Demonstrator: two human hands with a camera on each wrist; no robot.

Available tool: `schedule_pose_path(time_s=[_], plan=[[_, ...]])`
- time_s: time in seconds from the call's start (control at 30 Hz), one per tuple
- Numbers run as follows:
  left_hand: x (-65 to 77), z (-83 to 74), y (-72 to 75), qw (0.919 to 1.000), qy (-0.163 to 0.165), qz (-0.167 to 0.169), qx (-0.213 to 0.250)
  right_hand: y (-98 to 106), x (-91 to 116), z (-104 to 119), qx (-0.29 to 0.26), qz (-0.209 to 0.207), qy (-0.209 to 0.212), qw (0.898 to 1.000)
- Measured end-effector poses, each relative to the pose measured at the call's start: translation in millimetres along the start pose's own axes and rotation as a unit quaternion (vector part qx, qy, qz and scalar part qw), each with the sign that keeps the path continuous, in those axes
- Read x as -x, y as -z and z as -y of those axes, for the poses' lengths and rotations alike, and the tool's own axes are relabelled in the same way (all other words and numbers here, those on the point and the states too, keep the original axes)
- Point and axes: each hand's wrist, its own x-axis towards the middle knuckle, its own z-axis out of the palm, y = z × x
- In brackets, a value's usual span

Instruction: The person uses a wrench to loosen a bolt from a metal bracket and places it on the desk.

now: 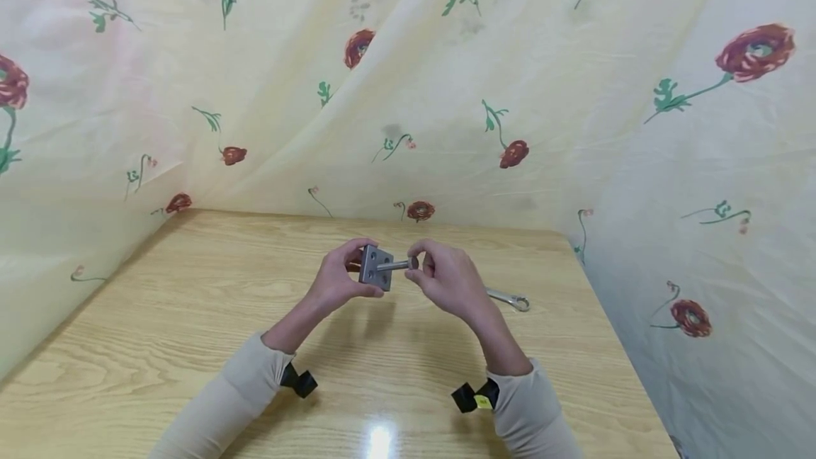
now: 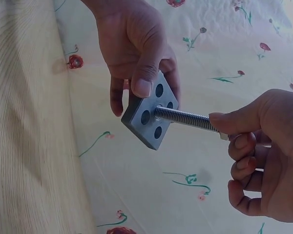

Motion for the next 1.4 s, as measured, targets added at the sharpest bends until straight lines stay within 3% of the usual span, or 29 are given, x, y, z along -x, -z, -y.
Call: schedule_pose_path(time_s=[0.17,0.37,0.47,0.7,0.93,1.13,1.4], plan=[[0.6,0.2,0.9,1.0,-0.001,-0.004,0.003,0.0,-1.8,-1.1,-0.001,-0.008,0.026,1.0],[0.3,1.0,1.7,1.0,-0.007,-0.003,0.003,-0.5,-3.0,-4.0,-0.018,0.005,0.023,1.0],[0.4,1.2,1.8,0.9999,-0.01,-0.003,0.004,-1.5,-3.5,-3.8,-0.025,0.017,-0.01,0.999],[1.0,0.9,1.7,1.0,-0.004,-0.003,-0.002,-13.8,-4.1,-3.7,-0.042,0.019,-0.143,0.989],[1.0,-1.0,1.5,0.9998,-0.007,-0.007,-0.016,-22.0,-3.7,1.7,-0.077,0.01,-0.176,0.981],[0.4,-0.8,1.4,0.9999,-0.008,-0.005,-0.014,-20.4,-3.9,1.3,-0.073,0.005,-0.164,0.984],[0.3,0.6,1.5,1.0,-0.005,-0.004,0.003,-11.6,-2.6,1.4,-0.014,-0.002,-0.081,0.997]])
